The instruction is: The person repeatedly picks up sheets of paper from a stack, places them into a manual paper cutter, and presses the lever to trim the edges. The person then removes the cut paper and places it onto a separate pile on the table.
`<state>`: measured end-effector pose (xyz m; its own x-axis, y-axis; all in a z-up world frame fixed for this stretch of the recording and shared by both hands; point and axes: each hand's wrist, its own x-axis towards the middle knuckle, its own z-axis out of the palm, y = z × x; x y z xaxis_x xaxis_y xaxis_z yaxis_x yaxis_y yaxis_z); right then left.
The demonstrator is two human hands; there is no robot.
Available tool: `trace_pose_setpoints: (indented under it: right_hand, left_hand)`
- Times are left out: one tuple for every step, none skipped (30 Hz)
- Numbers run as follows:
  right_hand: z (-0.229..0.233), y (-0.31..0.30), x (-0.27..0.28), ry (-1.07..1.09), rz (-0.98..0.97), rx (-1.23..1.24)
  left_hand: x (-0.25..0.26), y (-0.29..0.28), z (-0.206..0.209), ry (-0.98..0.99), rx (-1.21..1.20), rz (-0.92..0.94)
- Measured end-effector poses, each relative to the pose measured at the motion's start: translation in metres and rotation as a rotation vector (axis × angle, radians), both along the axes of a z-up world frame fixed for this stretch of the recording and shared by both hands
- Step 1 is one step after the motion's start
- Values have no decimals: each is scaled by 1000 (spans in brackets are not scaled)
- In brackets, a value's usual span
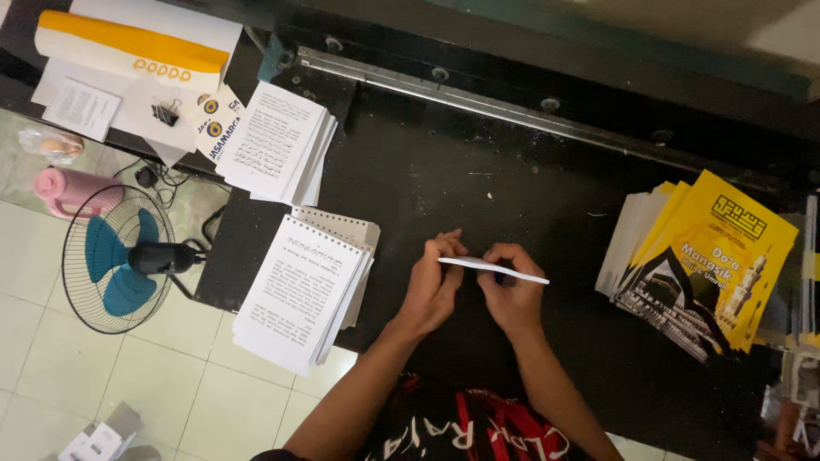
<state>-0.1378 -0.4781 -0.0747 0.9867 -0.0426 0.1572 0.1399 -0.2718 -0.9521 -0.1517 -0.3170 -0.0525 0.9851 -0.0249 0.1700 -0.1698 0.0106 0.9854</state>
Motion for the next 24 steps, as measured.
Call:
trace_pose_setpoints:
  right_hand:
    - [0, 1, 3, -2, 1, 2]
    - [-1, 2, 6, -6, 6, -13]
    - [-1, 1, 8, -10, 5, -31]
    - [-8, 1, 7, -10, 0, -31]
    - [-14, 1, 5, 7, -8, -18]
    - [-21, 1, 3, 25, -15, -5]
    - [-22, -2, 3, 19, -16, -5]
    - [-23, -4, 2, 23, -34, -67]
    - [-23, -5, 2, 27, -49, -127]
    - [1, -2, -1, 23, -48, -125]
    - [24, 1, -3, 71, 15, -70]
    - [47, 5, -6, 120, 78, -15]
    - [53, 6, -7, 116, 90, -14]
    - [58, 7, -8, 118, 143, -23]
    - [64, 8, -7, 119, 197, -31]
    - [65, 9, -6, 114, 210, -31]
    - [67, 11, -6, 158, 192, -59]
    - [68, 12, -6, 201, 173, -88]
    - [59, 12, -3, 199, 182, -90]
    - [49, 12, 1, 235, 180, -37]
    - [40, 13, 4, 275, 178, 16]
    - [32, 16, 8, 275, 188, 15]
    - [24, 20, 13, 321, 164, 112]
    - [16, 24, 18, 367, 140, 208]
  left_hand:
    - [2, 1, -6, -2, 2, 1]
    - [4, 1, -12, 3, 34, 0]
    - [6, 1, -18, 10, 63, -8]
    - [7, 2, -18, 9, 63, -14]
    - [6, 3, -18, 10, 102, -20]
    - [6, 5, -18, 11, 141, -26]
    - [3, 6, -24, 6, 142, -27]
    - [0, 8, -30, 91, 182, -35]
    - [-4, 10, -35, 177, 225, -38]
    - [-5, 13, -32, 172, 227, -36]
    - [-5, 17, -29, 229, 168, -23]
    - [-5, 22, -26, 285, 109, -9]
    - [-5, 24, -18, 282, 109, 3]
    - [-5, 26, -10, 287, 83, -1]
    - [-4, 29, -1, 291, 57, -3]
    - [-4, 30, -9, 286, 57, 11]
    - [-4, 30, -16, 315, -67, 19]
    - [-4, 30, -23, 342, -191, 26]
    - [-4, 32, -26, 338, -194, 35]
    - [-4, 33, -28, 370, -231, 56]
    - [-6, 35, -31, 403, -267, 78]
    - [-9, 37, -32, 401, -270, 88]
    - [-11, 41, -32, 420, -267, 82]
    - [-12, 44, -33, 439, -264, 76]
